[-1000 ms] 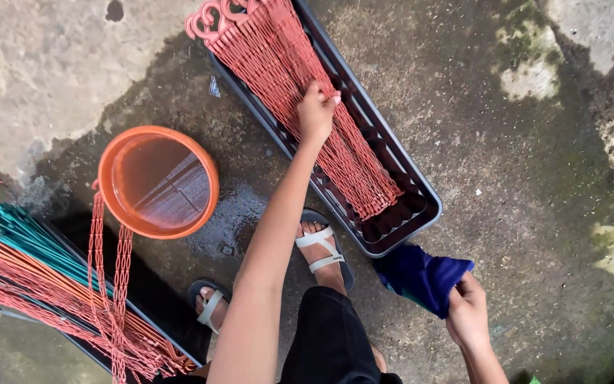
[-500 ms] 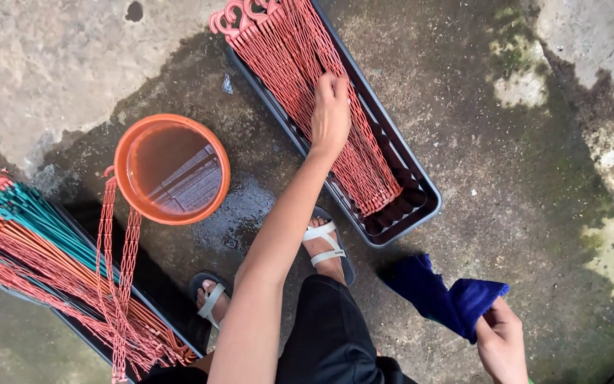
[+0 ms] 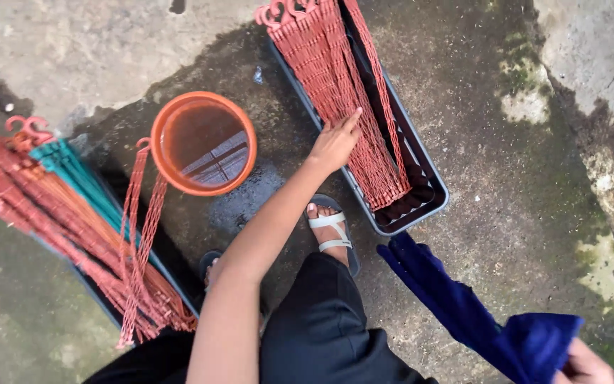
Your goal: The person sits on a concrete floor and cleans red plastic hooks using a blue cloth and a bucket of water. They dip the cloth into the water, wipe each hook individually, and place the cleaned hooks into a black tray.
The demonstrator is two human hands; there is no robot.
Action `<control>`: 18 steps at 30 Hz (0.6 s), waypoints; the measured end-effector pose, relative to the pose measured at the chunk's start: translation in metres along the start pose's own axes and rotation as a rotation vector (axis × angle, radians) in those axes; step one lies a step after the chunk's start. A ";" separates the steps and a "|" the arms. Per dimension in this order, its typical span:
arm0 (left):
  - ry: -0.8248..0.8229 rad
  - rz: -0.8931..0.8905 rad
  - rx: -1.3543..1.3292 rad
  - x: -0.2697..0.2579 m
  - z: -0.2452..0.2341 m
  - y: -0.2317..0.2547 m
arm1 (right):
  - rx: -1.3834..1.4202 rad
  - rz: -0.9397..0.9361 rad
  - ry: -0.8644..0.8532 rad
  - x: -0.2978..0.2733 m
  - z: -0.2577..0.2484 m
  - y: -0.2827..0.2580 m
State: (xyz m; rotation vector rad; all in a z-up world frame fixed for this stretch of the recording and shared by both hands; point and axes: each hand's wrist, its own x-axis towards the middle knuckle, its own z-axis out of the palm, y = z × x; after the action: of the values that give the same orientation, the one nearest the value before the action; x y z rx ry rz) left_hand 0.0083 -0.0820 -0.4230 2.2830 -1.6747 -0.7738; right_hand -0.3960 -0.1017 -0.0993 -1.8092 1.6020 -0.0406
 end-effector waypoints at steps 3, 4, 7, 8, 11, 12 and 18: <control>0.042 -0.048 0.064 -0.032 0.053 -0.020 | 0.103 -0.203 -0.094 0.007 -0.016 -0.005; 0.053 -0.058 0.073 -0.048 0.047 -0.021 | 0.110 -0.219 -0.098 0.013 -0.021 -0.004; -0.043 -0.099 0.055 -0.114 -0.006 -0.007 | 0.253 -0.518 -0.236 0.027 -0.035 -0.005; -0.120 -0.129 0.044 -0.147 -0.048 0.010 | 0.321 -0.659 -0.307 0.031 -0.039 -0.009; -0.156 -0.168 -0.072 -0.234 -0.135 0.041 | 0.516 -0.849 -0.460 0.032 -0.025 -0.046; -0.128 -0.155 -0.184 -0.261 -0.155 0.050 | 0.634 -0.871 -0.533 0.029 -0.017 -0.062; 0.305 -0.088 -0.368 -0.378 -0.229 0.075 | 0.345 -1.271 -0.445 0.011 0.031 -0.191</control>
State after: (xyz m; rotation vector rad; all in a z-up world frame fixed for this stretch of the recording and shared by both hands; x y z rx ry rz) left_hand -0.0158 0.2137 -0.0867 2.0985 -1.1959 -0.6464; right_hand -0.2158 -0.1004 -0.0290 -2.0481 -0.0216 -0.4218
